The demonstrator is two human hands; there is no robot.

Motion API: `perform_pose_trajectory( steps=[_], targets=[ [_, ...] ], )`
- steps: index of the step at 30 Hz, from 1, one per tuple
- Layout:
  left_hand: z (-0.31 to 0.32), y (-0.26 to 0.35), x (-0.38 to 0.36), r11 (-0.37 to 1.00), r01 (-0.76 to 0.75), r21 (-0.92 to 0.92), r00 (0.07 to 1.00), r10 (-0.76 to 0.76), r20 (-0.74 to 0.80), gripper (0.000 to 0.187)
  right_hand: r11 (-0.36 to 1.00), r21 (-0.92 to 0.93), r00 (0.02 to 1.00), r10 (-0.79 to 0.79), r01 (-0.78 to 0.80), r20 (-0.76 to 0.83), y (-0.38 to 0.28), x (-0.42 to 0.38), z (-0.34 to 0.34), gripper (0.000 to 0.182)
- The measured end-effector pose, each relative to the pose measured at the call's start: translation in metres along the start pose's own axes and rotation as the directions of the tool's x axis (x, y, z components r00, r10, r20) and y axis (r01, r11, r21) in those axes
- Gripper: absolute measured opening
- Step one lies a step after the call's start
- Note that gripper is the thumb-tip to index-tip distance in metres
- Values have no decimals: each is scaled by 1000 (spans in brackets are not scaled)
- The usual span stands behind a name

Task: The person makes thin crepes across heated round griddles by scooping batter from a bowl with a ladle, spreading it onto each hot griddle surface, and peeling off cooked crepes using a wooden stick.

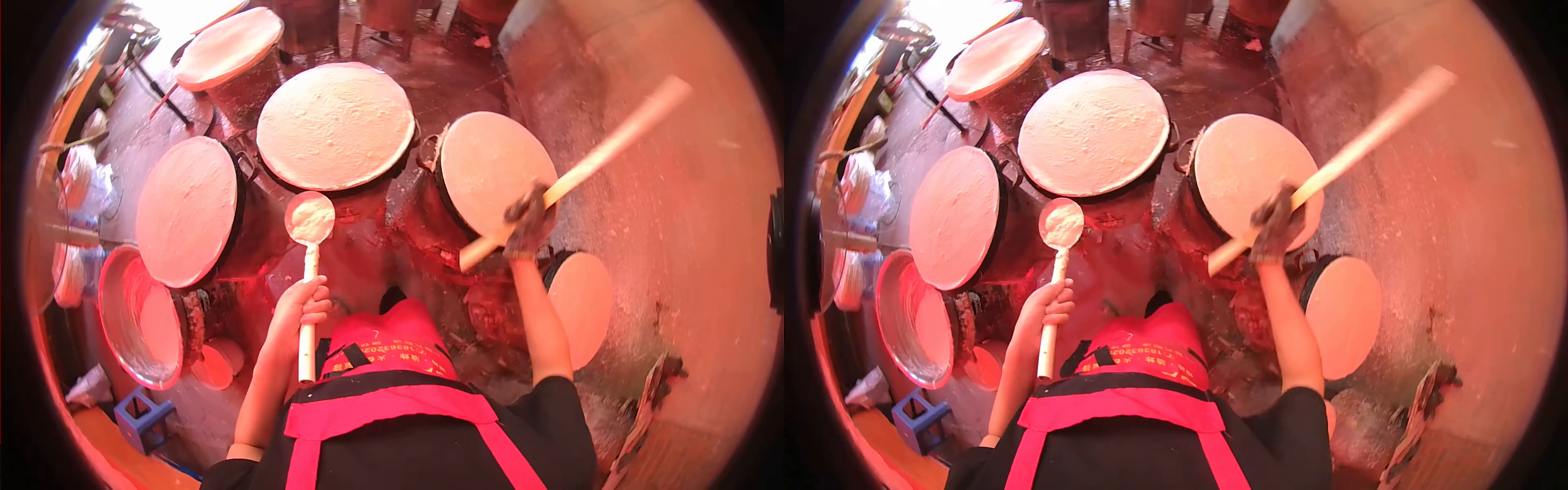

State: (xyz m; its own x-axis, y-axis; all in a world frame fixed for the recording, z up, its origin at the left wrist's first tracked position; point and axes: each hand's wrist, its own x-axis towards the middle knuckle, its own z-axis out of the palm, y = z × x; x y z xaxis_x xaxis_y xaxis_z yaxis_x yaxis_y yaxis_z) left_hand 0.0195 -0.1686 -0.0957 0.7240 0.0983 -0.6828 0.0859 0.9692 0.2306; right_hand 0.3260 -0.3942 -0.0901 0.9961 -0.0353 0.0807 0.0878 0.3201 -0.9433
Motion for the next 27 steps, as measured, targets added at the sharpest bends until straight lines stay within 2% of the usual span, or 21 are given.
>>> perform_pose_trajectory(
  steps=[1, 2, 3, 4, 5, 7, 8, 10, 11, 12, 13, 14, 15, 19, 20, 22, 23, 25, 27],
  targets=[
    [4, -2, 0, 999, -30, -35, 1000, 30, 1, 9, 988, 22, 987, -155, 156, -34, 12, 39, 13, 15],
    [9, -3, 0, 996, -73, -53, 997, 72, -22, 9, 969, -53, 970, -241, 242, 17, 12, 75, 27, 14],
    [14, -4, 0, 990, -104, -98, 994, 102, -28, 9, 979, 87, 977, -193, 186, 91, 24, 116, 38, 11],
    [19, -4, 0, 981, -133, -138, 991, 130, -36, 9, 985, 143, 983, -120, 100, 138, 35, 148, 50, 8],
    [25, -5, 0, 970, -163, -178, 987, 157, -43, 10, 995, 92, 989, -42, 29, 140, 54, 182, 58, 6],
    [36, -7, 4, 953, -243, -178, 968, 227, -106, 13, 1000, 7, 981, -20, 19, 191, 80, 210, 75, 6],
    [37, -8, 8, 943, -278, -181, 958, 259, -125, 14, 994, -54, 968, -76, 92, 238, 100, 221, 75, 6],
    [39, -10, 13, 919, -337, -202, 939, 315, -136, 15, 972, -133, 916, -132, 195, 378, 125, 221, 74, 6],
    [42, -12, 15, 907, -352, -230, 934, 326, -145, 16, 956, -214, 900, -93, 201, 427, 128, 208, 69, 7],
    [47, -11, 15, 895, -367, -255, 929, 337, -152, 16, 936, -217, 865, -146, 278, 480, 118, 185, 70, 10],
    [51, -10, 15, 883, -381, -276, 924, 350, -156, 16, 961, -210, 847, -43, 181, 530, 103, 162, 66, 12],
    [54, -9, 16, 874, -395, -282, 918, 361, -166, 17, 869, -302, 756, -119, 393, 643, 97, 147, 51, 14],
    [54, -9, 18, 866, -401, -299, 915, 366, -168, 17, 937, -241, 761, -37, 251, 648, 101, 138, 45, 17],
    [54, -3, 20, 844, -392, -366, 920, 352, -172, 16, 936, -262, 692, 28, 236, 722, 87, 138, 32, 15],
    [54, 0, 21, 836, -386, -389, 922, 347, -170, 16, 900, -301, 719, -20, 316, 695, 83, 151, 32, 12],
    [55, 4, 20, 818, -373, -437, 928, 343, -149, 16, 942, -152, 773, -145, 298, 617, 72, 186, 54, 8],
    [56, 7, 20, 811, -364, -458, 930, 340, -138, 16, 935, -214, 842, -134, 282, 523, 69, 198, 63, 7],
    [56, 9, 21, 803, -350, -482, 934, 341, -109, 16, 952, -261, 904, -33, 158, 426, 82, 212, 61, 8],
    [58, 13, 24, 801, -353, -484, 933, 343, -111, 16, 902, -286, 797, -98, 325, 596, 102, 191, 39, 9]
  ],
)
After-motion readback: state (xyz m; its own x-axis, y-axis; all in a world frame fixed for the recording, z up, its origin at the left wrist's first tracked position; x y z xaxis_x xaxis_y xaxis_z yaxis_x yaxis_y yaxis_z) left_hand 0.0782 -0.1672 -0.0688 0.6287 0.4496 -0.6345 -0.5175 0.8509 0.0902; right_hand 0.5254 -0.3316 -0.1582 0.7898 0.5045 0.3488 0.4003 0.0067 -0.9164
